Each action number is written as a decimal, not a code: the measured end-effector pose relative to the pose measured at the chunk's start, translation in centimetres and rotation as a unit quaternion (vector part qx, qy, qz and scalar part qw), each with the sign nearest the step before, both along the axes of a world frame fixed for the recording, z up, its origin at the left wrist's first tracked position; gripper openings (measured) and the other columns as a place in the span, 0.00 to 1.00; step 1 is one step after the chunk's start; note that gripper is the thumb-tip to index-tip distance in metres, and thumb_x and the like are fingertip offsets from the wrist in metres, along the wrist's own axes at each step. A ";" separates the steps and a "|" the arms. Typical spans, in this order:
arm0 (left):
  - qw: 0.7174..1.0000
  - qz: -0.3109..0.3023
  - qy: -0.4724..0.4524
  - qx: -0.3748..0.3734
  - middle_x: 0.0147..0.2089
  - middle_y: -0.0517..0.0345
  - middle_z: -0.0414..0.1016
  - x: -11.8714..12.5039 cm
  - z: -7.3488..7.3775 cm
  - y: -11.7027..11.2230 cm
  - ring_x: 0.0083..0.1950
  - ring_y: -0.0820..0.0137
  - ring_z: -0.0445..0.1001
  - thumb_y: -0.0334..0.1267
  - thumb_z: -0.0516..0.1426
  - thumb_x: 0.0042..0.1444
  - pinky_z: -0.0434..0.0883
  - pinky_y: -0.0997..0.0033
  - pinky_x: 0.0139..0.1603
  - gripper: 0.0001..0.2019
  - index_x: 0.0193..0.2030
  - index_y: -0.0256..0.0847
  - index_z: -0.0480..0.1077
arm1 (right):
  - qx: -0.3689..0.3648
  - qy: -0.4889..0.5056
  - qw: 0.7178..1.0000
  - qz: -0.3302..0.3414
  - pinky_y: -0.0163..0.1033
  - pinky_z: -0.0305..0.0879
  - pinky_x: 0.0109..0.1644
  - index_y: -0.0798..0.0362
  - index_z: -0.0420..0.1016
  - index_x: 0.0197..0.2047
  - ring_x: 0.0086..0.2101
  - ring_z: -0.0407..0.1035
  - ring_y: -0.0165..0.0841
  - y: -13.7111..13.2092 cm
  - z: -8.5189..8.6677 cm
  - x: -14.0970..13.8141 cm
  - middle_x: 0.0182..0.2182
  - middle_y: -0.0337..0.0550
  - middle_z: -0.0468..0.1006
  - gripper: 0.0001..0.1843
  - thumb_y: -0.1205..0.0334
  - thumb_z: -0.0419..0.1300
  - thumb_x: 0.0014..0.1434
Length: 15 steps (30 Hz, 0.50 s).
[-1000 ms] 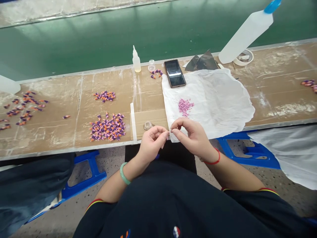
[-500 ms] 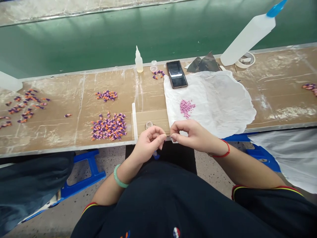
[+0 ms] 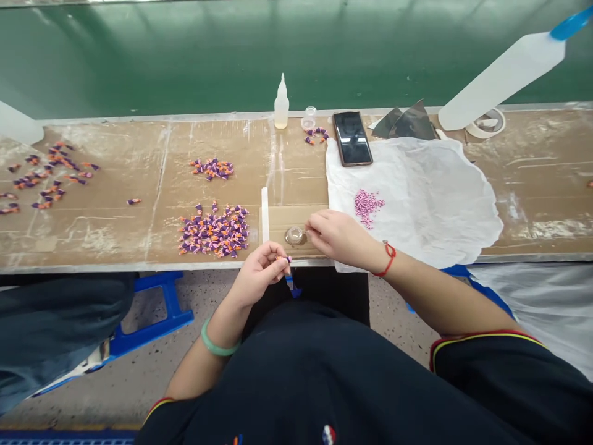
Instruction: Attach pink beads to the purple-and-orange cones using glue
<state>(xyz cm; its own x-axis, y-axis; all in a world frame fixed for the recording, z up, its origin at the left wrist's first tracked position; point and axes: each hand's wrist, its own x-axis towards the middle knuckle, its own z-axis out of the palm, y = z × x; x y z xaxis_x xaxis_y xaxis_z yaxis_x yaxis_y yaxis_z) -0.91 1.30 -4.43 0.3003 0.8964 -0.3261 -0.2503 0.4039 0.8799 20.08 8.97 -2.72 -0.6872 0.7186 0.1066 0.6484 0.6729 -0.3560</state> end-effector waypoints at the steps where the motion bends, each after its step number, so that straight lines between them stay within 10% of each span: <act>1: 1.000 0.000 -0.009 -0.001 0.27 0.62 0.72 -0.1 -0.1 0.0 0.21 0.81 0.61 0.52 0.68 0.50 0.57 0.81 0.20 0.21 0.34 0.38 0.66 | 0.007 -0.026 1.000 0.008 0.39 0.56 0.35 0.53 0.65 0.32 0.29 0.64 0.36 0.2 0.1 -0.3 0.27 0.46 0.73 0.11 0.67 0.48 0.66; 15: 0.996 0.071 0.046 0.018 0.23 0.59 0.76 -0.1 -0.3 0.1 0.21 0.77 0.71 0.40 0.69 0.46 0.65 0.81 0.19 0.12 0.27 0.36 0.71 | 0.022 -0.217 0.974 0.060 0.40 0.52 0.34 0.57 0.71 0.34 0.32 0.68 0.38 0.7 2.4 -2.5 0.30 0.52 0.77 0.07 0.70 0.53 0.63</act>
<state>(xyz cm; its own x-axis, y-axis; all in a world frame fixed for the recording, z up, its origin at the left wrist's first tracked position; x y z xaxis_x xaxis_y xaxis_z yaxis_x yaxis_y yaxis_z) -1.04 1.37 -4.70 0.1395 0.9396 -0.3125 -0.2210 0.3371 0.9152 17.61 9.67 -0.32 -0.7529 0.6320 -0.1835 0.6474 0.7614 -0.0342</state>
